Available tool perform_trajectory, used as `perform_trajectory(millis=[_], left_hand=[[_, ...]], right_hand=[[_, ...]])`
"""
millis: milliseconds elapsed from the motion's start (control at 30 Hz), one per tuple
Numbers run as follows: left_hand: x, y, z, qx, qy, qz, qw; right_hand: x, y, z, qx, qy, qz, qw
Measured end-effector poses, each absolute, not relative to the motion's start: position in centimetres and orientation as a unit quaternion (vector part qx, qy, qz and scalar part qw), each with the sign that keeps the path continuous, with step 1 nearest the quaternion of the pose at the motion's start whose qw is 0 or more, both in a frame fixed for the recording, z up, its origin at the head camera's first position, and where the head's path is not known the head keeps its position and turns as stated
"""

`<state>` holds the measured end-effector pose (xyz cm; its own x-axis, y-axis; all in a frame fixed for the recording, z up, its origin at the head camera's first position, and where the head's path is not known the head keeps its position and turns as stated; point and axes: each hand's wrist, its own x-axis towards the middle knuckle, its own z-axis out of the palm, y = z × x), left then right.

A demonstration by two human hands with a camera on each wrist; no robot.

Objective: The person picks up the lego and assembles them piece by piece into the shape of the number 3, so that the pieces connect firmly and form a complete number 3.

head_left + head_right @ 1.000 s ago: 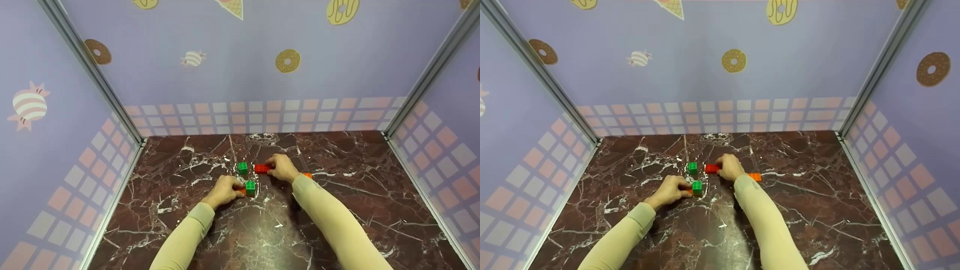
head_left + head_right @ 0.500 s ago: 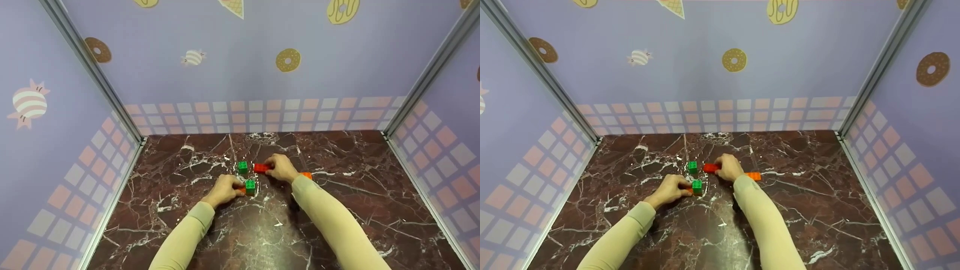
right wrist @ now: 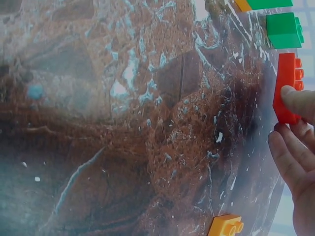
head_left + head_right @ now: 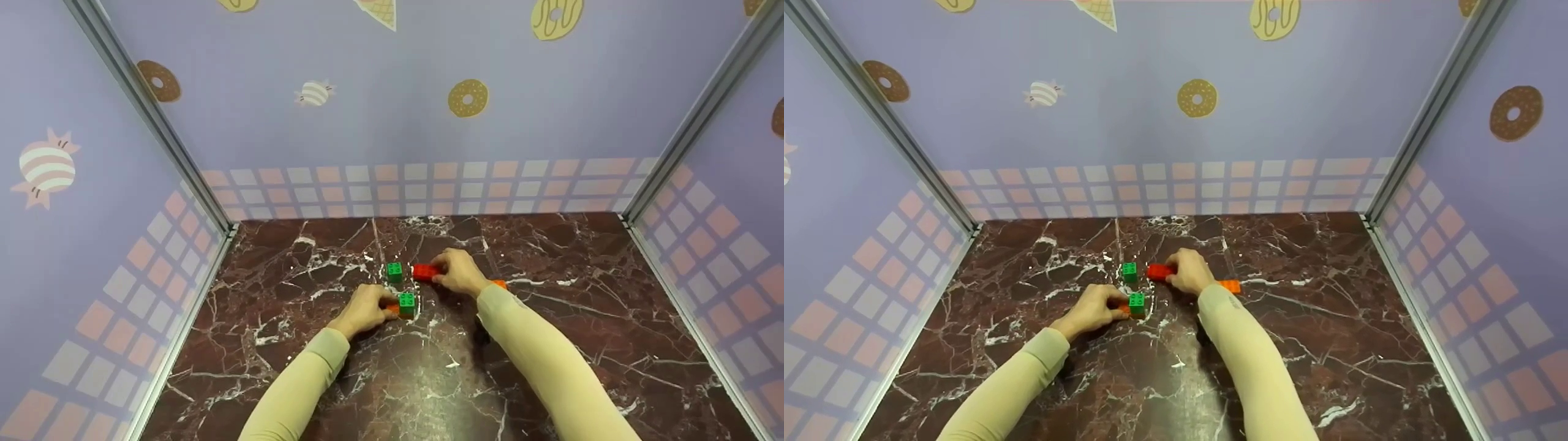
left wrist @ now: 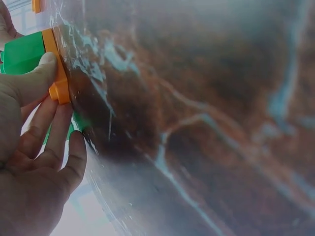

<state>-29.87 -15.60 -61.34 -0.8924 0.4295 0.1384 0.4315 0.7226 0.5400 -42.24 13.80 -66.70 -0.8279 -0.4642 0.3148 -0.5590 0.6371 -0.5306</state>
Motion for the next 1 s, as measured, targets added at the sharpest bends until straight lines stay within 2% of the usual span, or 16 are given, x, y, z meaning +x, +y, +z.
perform_trajectory(millis=[233,300,667,867,1000], left_hand=[[-29.8,-15.5,-61.5,-0.236,-0.933,-0.273,0.008],[-29.8,-15.4,-61.5,-0.24,-0.932,-0.27,0.01],[-29.5,-15.6,-61.2,-0.252,-0.927,-0.278,0.01],[-29.4,-16.0,-60.8,-0.245,-0.919,-0.31,0.0],[-29.5,-16.3,-60.3,-0.232,-0.918,-0.321,0.023]], right_hand=[[-37.8,12.3,-60.0,0.261,-0.91,0.32,0.034],[-37.1,11.9,-59.1,0.25,-0.916,0.314,0.027],[-36.4,11.3,-57.9,0.24,-0.91,0.339,0.009],[-36.1,11.1,-57.0,0.274,-0.898,0.342,0.033],[-35.9,10.8,-56.6,0.292,-0.892,0.343,0.044]])
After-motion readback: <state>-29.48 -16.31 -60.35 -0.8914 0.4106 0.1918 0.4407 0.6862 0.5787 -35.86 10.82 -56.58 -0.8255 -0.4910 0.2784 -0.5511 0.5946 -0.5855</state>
